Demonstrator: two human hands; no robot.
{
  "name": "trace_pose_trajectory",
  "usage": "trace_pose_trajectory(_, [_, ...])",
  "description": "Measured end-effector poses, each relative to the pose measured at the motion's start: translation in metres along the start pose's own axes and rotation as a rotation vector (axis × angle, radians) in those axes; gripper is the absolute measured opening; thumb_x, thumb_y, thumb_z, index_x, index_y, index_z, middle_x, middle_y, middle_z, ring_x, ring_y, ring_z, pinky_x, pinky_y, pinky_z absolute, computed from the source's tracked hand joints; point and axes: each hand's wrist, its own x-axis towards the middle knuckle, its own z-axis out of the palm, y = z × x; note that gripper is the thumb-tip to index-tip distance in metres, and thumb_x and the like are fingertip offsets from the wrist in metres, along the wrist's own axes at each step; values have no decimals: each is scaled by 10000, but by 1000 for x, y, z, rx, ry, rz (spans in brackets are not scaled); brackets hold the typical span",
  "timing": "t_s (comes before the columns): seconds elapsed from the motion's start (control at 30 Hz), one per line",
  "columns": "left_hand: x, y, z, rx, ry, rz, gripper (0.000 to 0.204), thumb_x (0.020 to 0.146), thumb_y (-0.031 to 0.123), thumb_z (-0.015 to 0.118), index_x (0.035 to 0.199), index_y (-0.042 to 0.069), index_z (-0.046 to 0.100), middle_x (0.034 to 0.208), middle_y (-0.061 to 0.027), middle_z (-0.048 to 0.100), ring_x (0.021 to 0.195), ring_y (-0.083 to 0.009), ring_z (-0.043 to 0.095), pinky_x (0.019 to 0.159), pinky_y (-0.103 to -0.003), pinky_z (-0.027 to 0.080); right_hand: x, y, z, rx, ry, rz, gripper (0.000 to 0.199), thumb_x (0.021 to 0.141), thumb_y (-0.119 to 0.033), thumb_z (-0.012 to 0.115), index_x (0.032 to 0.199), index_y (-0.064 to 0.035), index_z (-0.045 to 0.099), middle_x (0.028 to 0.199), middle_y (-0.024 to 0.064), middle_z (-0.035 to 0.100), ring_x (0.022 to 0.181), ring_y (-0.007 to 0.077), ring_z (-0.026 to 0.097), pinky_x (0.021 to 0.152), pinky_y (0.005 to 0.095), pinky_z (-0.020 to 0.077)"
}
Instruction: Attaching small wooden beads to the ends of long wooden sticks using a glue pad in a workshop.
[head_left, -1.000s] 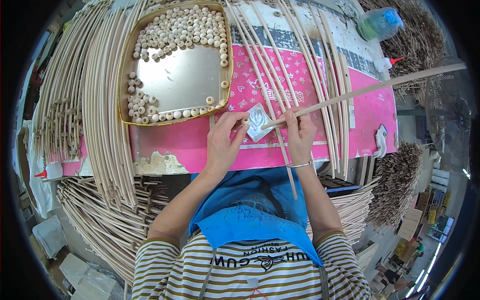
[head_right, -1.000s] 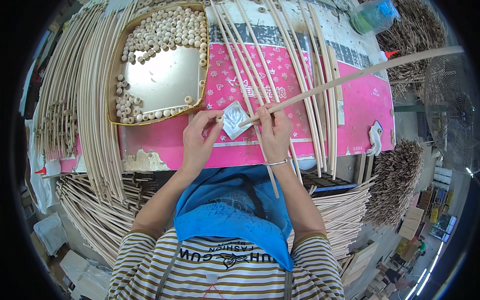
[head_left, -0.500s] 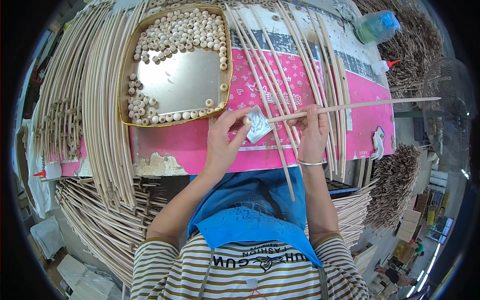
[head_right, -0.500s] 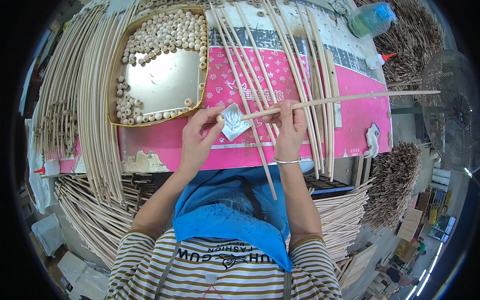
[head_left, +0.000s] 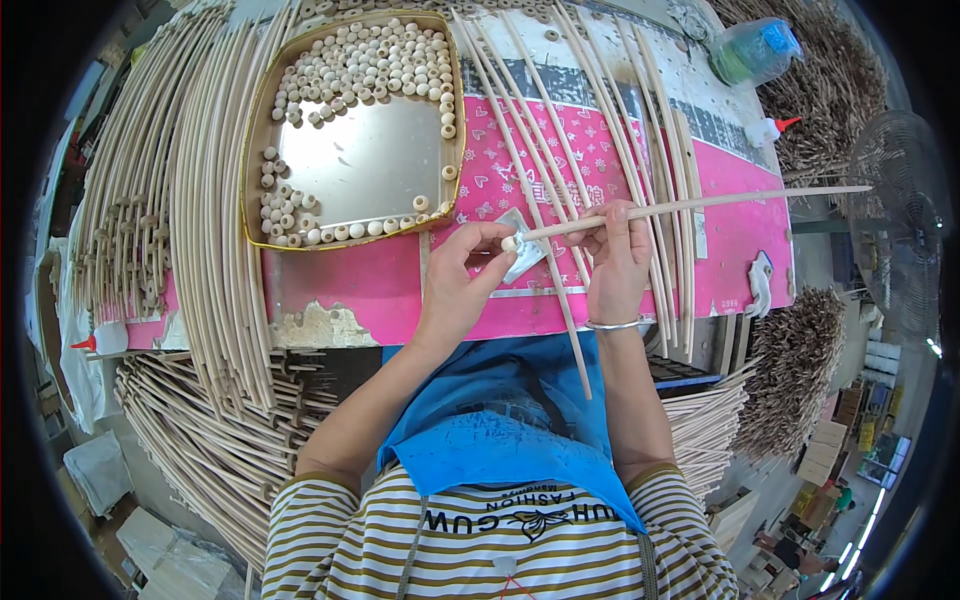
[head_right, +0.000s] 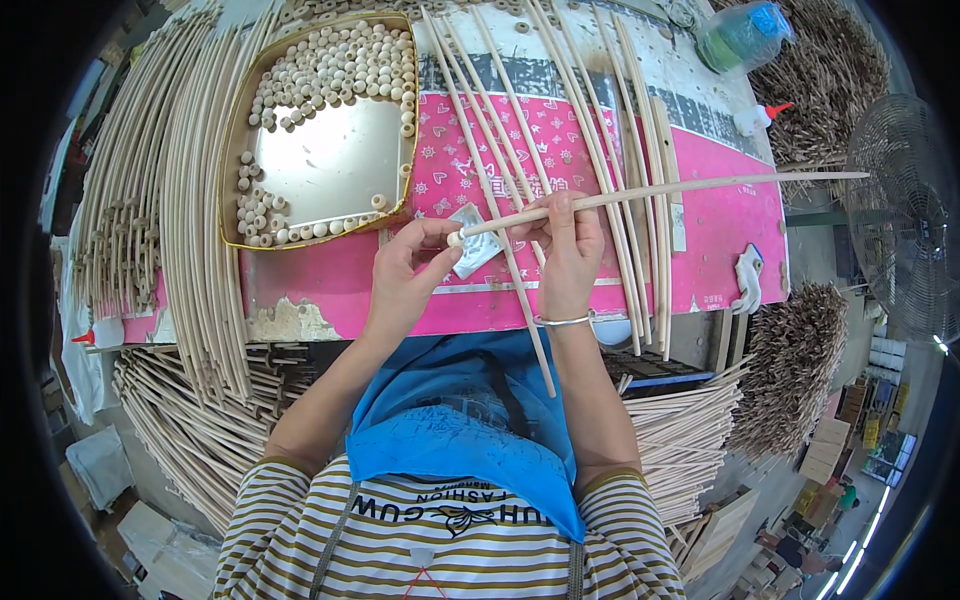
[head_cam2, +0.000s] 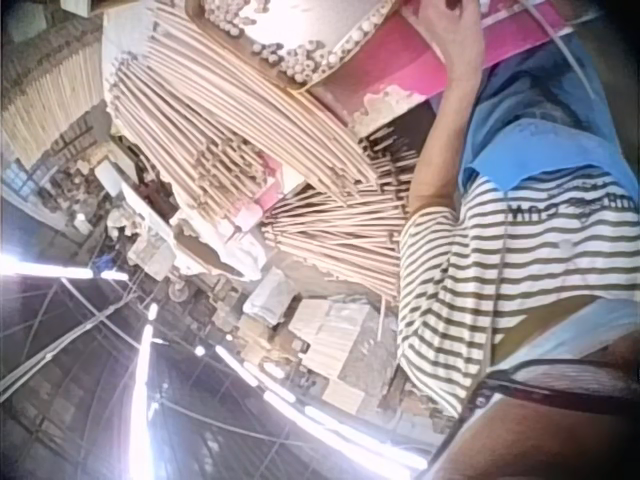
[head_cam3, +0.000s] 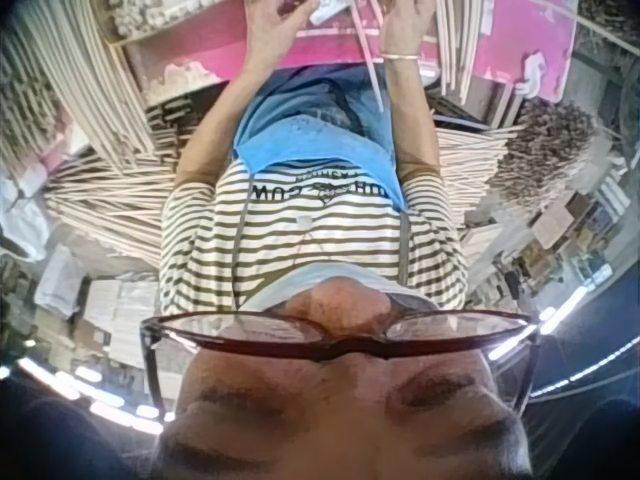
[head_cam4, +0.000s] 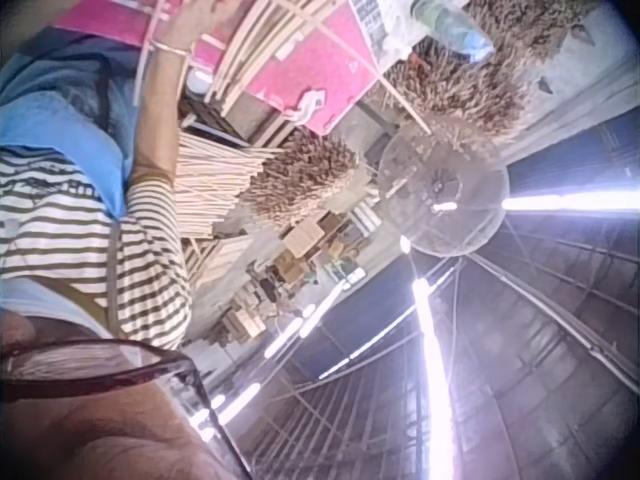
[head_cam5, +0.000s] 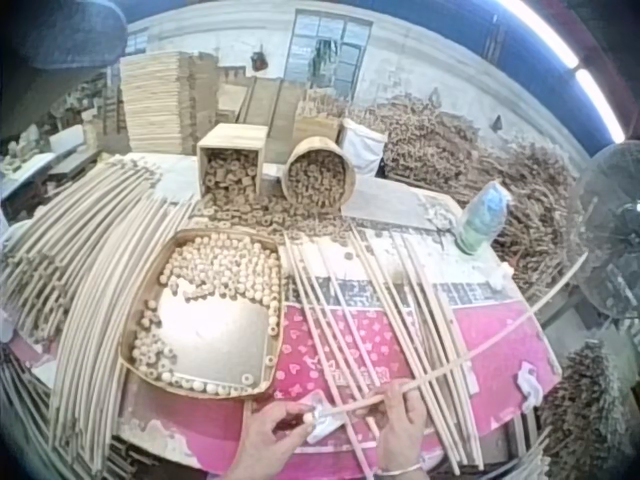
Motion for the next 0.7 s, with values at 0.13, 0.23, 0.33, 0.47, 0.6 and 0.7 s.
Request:
trace_pose_trajectory(0.13, [-1, -1, -1, -63, -30, -82, 234, 946, 54, 673, 1169, -14, 654, 988, -44, 692, 868, -85, 653, 774, -234, 532, -2, 2, 0, 1, 14, 11, 249, 1076, -257, 495, 998, -33, 571, 838, 86, 660, 695, 143, 662, 657, 284, 576])
trace_pose_trajectory(0.23, [-1, -3, -1, -88, -28, -80, 235, 956, 51, 664, 1180, -15, 651, 983, -34, 684, 851, -70, 640, 753, -219, 522, -2, 5, -1, -4, 9, 32, 255, 1074, -265, 498, 995, -34, 571, 840, 87, 660, 696, 144, 664, 654, 285, 577])
trace_pose_trajectory(0.33, [-2, 0, -1, -113, -49, -106, 240, 956, 45, 663, 1187, -18, 650, 990, -31, 680, 853, -71, 637, 754, -219, 520, -2, 7, -2, 13, -5, 42, 264, 1072, -276, 502, 989, -35, 571, 842, 87, 660, 697, 145, 668, 653, 285, 580])
trace_pose_trajectory(0.47, [-4, -3, -1, -160, -59, -116, 246, 956, 38, 660, 1194, -20, 648, 1000, -34, 678, 862, -72, 637, 758, -217, 521, -4, 10, -1, 10, 13, 63, 262, 1071, -275, 505, 982, -37, 570, 838, 83, 655, 700, 147, 671, 652, 284, 584])
trace_pose_trajectory(0.6, [-5, -5, 0, -156, -41, -96, 251, 935, 37, 672, 1180, -16, 654, 1005, -59, 686, 880, -100, 664, 768, -238, 545, -6, 9, 0, -1, 4, 52, 257, 1070, -270, 508, 982, -36, 569, 836, 79, 650, 699, 144, 667, 653, 283, 584])
trace_pose_trajectory(0.7, [-5, -7, -1, -24, -16, 11, 249, 910, 29, 681, 1155, -10, 663, 991, -92, 693, 880, -155, 694, 767, -278, 565, -8, 7, 3, -47, -3, 24, 257, 1074, -263, 501, 977, -33, 566, 833, 79, 646, 699, 140, 662, 656, 279, 578])
